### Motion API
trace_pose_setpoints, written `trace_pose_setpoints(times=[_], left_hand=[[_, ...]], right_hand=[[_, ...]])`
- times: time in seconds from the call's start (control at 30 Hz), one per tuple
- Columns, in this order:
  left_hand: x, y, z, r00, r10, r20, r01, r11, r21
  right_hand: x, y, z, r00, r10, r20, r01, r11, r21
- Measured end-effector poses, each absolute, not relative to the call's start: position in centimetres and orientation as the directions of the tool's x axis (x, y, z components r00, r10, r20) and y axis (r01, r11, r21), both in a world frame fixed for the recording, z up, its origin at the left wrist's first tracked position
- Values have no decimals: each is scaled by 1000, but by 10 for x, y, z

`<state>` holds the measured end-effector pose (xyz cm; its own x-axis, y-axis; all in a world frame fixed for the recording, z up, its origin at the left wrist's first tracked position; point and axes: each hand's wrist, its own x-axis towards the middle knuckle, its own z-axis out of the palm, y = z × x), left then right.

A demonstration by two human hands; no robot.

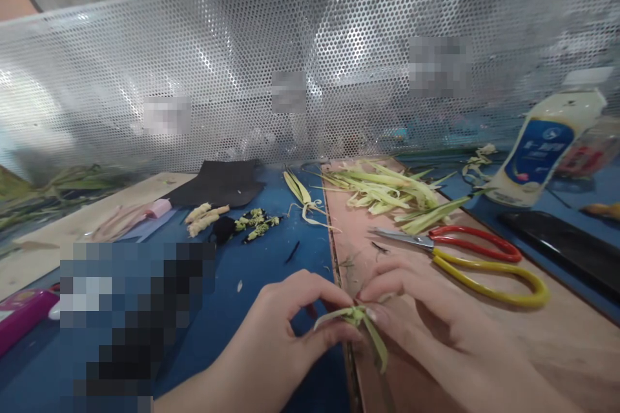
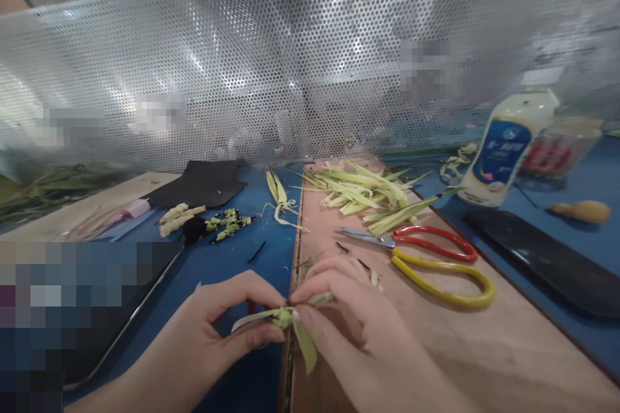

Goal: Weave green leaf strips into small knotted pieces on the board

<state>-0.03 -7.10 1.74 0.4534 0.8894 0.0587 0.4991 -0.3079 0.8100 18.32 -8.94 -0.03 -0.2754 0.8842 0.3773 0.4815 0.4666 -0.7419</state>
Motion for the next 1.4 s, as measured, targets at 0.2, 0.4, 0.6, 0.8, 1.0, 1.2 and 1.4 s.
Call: trace_pose_setpoints(times=[0.2,0.4,0.6,0.8,1.0,1.2,1.4], left_hand=[[-1,-70,17,487,871,66,369,-274,888],[0,-70,19,478,879,1,309,-169,936],[1,-65,15,483,871,-90,175,5,985],[0,-62,15,520,851,-76,131,9,991],[-3,-66,15,566,816,-116,148,38,988],[-3,-63,13,522,841,-139,146,72,987],[-3,-60,14,570,811,-131,115,80,990]], right_hand=[[185,-78,-3,-468,884,27,96,82,-992],[182,-80,2,-403,915,23,160,95,-983],[184,-81,2,-290,953,84,213,150,-966],[183,-79,2,-349,934,71,124,122,-985],[181,-80,0,-338,939,70,223,152,-963],[178,-79,4,-343,938,59,253,152,-956],[177,-84,6,-342,940,21,200,94,-975]])
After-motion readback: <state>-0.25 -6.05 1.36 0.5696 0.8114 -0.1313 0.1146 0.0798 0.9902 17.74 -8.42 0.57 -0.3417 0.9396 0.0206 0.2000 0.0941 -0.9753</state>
